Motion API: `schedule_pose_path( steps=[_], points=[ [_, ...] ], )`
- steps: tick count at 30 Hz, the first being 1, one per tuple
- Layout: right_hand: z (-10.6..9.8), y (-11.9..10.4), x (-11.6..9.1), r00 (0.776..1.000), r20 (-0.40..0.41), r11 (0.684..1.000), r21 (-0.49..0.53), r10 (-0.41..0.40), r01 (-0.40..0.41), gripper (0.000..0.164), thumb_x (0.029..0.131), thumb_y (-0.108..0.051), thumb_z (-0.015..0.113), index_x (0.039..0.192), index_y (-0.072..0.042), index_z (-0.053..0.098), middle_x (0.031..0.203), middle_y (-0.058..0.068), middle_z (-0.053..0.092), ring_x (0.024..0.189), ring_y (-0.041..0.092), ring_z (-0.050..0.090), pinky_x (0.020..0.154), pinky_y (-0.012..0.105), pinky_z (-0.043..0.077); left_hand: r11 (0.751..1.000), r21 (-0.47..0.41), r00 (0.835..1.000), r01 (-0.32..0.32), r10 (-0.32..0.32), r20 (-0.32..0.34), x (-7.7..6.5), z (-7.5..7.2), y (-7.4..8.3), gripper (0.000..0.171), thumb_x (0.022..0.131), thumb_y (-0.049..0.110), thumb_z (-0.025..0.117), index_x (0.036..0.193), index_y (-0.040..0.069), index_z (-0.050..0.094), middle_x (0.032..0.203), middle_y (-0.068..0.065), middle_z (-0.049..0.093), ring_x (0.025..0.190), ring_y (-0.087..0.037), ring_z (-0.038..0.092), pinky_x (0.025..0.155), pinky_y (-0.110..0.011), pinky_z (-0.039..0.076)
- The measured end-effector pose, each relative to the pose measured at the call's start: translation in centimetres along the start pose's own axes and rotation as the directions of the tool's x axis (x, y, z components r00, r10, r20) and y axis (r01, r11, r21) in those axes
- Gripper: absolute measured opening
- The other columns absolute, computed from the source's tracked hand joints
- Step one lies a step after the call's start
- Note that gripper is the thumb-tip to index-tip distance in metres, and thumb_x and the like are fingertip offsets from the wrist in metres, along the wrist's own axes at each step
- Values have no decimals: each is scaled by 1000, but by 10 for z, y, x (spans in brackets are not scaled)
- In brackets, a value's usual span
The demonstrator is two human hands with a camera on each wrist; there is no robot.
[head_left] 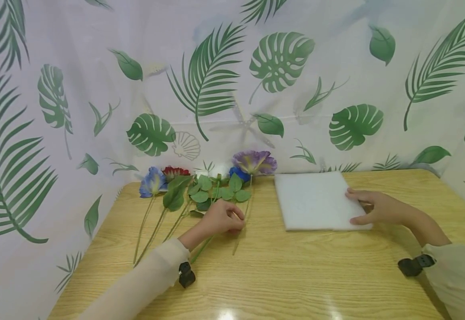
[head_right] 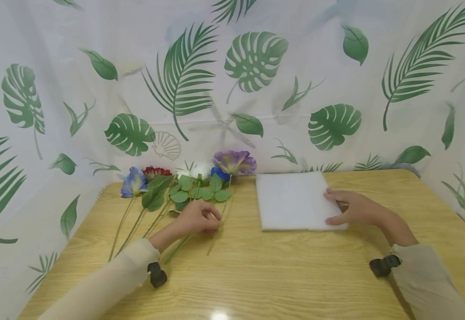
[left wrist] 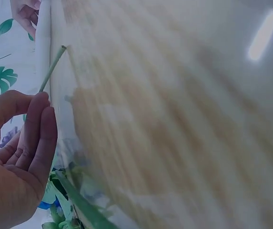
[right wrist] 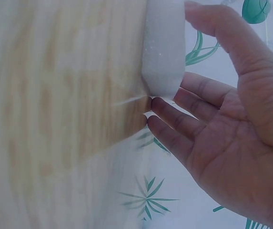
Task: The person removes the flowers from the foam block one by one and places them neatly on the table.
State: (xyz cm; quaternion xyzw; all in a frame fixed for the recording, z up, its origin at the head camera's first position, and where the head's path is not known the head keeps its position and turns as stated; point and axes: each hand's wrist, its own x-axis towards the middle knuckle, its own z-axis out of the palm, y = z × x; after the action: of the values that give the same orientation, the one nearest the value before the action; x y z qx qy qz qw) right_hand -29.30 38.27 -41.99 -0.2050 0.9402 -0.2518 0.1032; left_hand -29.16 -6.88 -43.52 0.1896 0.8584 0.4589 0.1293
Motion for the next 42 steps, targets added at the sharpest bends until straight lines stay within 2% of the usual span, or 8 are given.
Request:
schedule_pose_path(
  steps=[5,14,31,42],
  points=[
    [1,1,1,1000,1,1000,14,-5,5,89,75,-45,74,142,0,37,150,23,28,136,45,25,85,-3,23,999,38,1000,14,-14,9,0,3,1,11,79,15,73,89,10,72,66,-1,70,57,-13,67,58,-27,54],
    [1,0,1,1000,2,1000,24,-1,1,89,75,-44,75,142,0,36,150,23,27,136,46,25,84,-4,23,1000,-13,997,23,-22,75,-5,5,7,7,80,8,71,86,5,71,66,-8,70,55,-19,68,57,-30,56],
    [-1,-5,-2,1000,-3,1000,30,-4,4,88,76,-42,75,142,2,37,149,24,28,135,46,26,84,-3,24,991,-73,981,112,-99,165,-7,2,10,11,78,6,74,86,1,69,69,-12,69,58,-23,68,58,-35,57],
    [-1,-5,-2,1000,-1,999,33,-9,9,88,76,-42,74,142,1,36,149,24,28,135,46,26,84,-3,25,991,-86,976,104,-86,200,-8,-1,6,17,78,7,74,92,0,68,74,-13,70,60,-24,68,58,-36,57]
  ],
)
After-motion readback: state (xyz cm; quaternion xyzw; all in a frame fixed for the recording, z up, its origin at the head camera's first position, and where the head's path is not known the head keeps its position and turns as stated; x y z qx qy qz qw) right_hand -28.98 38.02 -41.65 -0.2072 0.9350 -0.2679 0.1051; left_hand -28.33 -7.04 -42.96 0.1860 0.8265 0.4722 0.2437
